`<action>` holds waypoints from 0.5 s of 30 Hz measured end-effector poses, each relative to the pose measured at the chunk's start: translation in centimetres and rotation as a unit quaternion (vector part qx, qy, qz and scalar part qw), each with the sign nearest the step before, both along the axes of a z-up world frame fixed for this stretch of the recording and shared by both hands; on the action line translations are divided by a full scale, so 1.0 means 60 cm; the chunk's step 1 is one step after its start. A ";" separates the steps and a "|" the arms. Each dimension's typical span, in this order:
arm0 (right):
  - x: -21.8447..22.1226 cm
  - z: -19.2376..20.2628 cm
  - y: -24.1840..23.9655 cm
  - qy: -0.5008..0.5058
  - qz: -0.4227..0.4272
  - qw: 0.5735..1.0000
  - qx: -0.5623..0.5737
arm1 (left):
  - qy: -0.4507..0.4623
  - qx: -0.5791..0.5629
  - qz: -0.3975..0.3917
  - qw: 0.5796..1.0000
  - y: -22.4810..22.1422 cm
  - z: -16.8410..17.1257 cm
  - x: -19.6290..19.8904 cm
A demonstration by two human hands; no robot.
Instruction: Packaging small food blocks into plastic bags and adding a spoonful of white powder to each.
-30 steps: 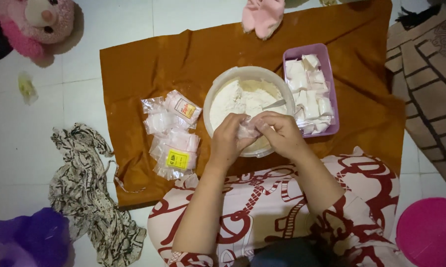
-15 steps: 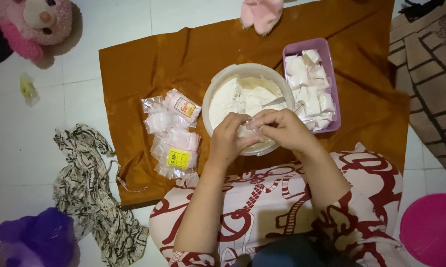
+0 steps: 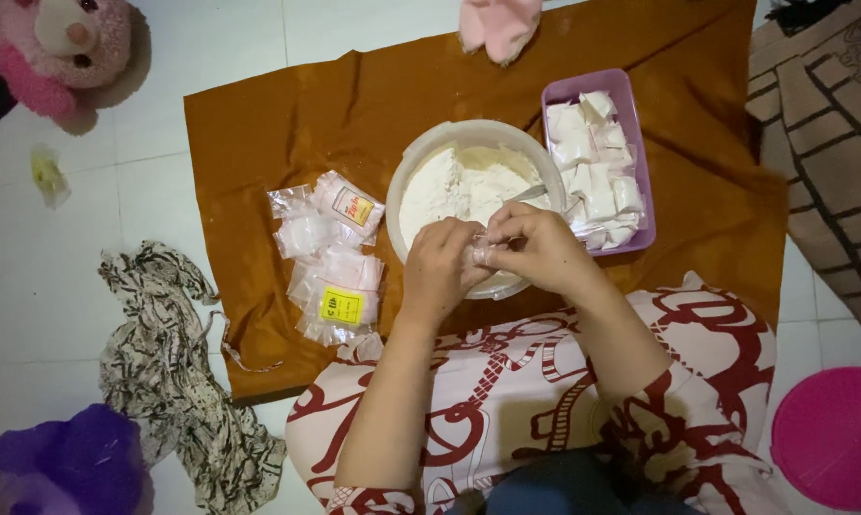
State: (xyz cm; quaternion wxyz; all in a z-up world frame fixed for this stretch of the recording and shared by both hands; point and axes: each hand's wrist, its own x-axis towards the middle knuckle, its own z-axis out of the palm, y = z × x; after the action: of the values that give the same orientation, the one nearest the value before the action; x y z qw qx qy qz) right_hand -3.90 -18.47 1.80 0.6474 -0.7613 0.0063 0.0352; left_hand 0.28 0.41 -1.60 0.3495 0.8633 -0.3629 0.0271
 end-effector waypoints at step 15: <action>-0.004 -0.001 -0.003 0.030 -0.027 0.998 0.046 | 0.065 -0.020 0.027 0.997 -0.004 0.043 -0.009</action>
State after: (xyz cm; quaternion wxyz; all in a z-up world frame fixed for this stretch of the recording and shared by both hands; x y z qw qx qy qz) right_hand -4.12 -18.64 1.76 0.6823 -0.7286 0.0441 0.0407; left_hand -0.24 0.19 0.96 0.3883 0.8657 -0.3156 -0.0121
